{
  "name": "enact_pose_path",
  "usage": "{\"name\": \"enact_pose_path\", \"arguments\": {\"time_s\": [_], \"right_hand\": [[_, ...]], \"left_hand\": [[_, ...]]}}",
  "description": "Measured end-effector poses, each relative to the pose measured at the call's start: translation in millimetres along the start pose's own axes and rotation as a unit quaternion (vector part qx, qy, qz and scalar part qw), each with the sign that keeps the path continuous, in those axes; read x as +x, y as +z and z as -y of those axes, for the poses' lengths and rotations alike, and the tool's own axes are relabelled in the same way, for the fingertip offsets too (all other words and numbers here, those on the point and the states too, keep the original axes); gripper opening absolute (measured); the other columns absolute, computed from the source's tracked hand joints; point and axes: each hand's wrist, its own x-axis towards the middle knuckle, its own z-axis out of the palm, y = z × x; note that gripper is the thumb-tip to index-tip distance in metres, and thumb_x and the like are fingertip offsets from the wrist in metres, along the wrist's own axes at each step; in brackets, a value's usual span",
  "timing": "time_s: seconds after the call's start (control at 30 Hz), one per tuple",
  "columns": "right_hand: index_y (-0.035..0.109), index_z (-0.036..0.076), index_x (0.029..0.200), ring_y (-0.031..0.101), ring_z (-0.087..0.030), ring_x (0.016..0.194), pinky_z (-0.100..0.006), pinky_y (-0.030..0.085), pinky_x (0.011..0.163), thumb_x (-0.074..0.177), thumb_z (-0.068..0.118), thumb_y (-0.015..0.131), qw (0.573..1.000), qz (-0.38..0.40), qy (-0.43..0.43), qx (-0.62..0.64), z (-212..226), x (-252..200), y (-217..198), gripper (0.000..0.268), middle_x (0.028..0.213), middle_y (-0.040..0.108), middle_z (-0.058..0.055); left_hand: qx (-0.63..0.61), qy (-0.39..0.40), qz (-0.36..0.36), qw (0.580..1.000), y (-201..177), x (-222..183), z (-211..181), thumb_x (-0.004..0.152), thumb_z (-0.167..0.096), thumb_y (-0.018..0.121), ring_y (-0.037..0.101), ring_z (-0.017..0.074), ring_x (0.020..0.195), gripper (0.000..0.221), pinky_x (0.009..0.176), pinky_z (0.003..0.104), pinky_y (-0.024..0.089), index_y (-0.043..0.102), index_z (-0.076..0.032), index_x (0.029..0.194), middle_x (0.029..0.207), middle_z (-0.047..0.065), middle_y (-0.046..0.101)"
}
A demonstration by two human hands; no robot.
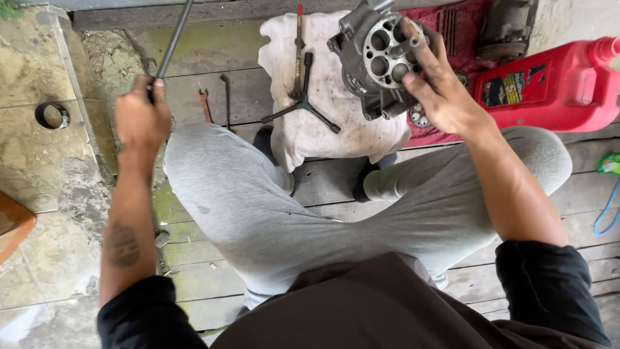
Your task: Disassembling and cleaning a mechanical engine component using a metal rod and manual inspection
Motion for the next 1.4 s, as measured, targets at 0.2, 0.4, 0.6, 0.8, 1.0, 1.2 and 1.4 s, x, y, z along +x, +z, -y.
{"name": "enact_pose_path", "arguments": {"time_s": [0.2, 0.4, 0.6, 0.8, 1.0, 1.2, 1.4], "right_hand": [[0.022, 0.005, 0.163, 0.041, -0.049, 0.144, -0.062, 0.039, 0.122, 0.095, 0.018, 0.082, 0.993, -0.06, -0.089, -0.048, -9, 3, 12, 0.092, 0.156, 0.03, -0.03], [0.026, -0.003, 0.157, 0.041, -0.046, 0.142, -0.057, 0.038, 0.122, 0.09, 0.014, 0.084, 0.992, -0.091, -0.078, -0.047, -12, 4, 18, 0.09, 0.152, 0.033, -0.029], [0.022, 0.003, 0.161, 0.027, -0.048, 0.154, -0.062, 0.032, 0.129, 0.094, 0.028, 0.08, 0.993, -0.103, -0.054, -0.032, -16, -1, 23, 0.092, 0.164, 0.018, -0.025], [0.029, -0.002, 0.156, 0.043, -0.044, 0.141, -0.058, 0.042, 0.121, 0.087, 0.02, 0.087, 0.99, -0.125, -0.061, -0.01, -7, -2, 20, 0.092, 0.152, 0.033, -0.026], [0.036, -0.008, 0.149, 0.055, -0.04, 0.128, -0.051, 0.05, 0.111, 0.072, 0.034, 0.098, 0.983, -0.172, -0.048, -0.033, -10, -3, 25, 0.108, 0.138, 0.048, -0.026], [0.028, -0.004, 0.155, 0.056, -0.039, 0.126, -0.051, 0.051, 0.111, 0.069, 0.039, 0.101, 0.98, -0.188, -0.035, -0.059, -17, -1, 29, 0.12, 0.141, 0.049, -0.027], [0.032, 0.002, 0.159, 0.054, -0.036, 0.109, -0.055, 0.053, 0.101, 0.072, 0.057, 0.093, 0.983, -0.152, -0.023, -0.098, -10, 7, 20, 0.119, 0.129, 0.051, -0.026]], "left_hand": [[-0.068, -0.178, 0.042, 0.981, 142, -14, 14, 0.11, -0.017, 0.054, 0.067, 0.0233, 0.065, 0.017, 0.057, 0.036, 0.056, 0.061, -0.002, 0.107, 0.082, 0.012, 0.069], [-0.149, -0.271, 0.087, 0.947, 149, -16, -19, 0.105, -0.013, 0.055, 0.071, 0.0255, 0.088, 0.012, 0.081, 0.039, 0.062, 0.057, -0.005, 0.114, 0.096, 0.012, 0.068], [-0.173, -0.255, 0.092, 0.947, 169, -25, -15, 0.103, -0.01, 0.057, 0.07, 0.0252, 0.09, 0.018, 0.082, 0.038, 0.062, 0.054, -0.003, 0.12, 0.1, 0.013, 0.067], [-0.189, -0.223, 0.096, 0.951, 164, -22, -19, 0.1, -0.006, 0.059, 0.069, 0.0249, 0.091, 0.027, 0.083, 0.037, 0.061, 0.052, -0.002, 0.125, 0.104, 0.013, 0.066], [-0.215, -0.191, 0.097, 0.953, 160, -6, -23, 0.097, -0.003, 0.061, 0.067, 0.0245, 0.093, 0.035, 0.084, 0.036, 0.06, 0.049, 0.0, 0.131, 0.109, 0.014, 0.065], [-0.251, -0.171, 0.092, 0.948, 166, 9, -19, 0.095, 0.0, 0.063, 0.066, 0.0242, 0.094, 0.044, 0.086, 0.035, 0.059, 0.047, 0.002, 0.136, 0.113, 0.014, 0.063], [-0.266, -0.077, 0.065, 0.959, 108, 56, -20, 0.096, 0.003, 0.064, 0.065, 0.0238, 0.078, 0.038, 0.067, 0.033, 0.056, 0.052, 0.007, 0.132, 0.108, 0.019, 0.067]]}}
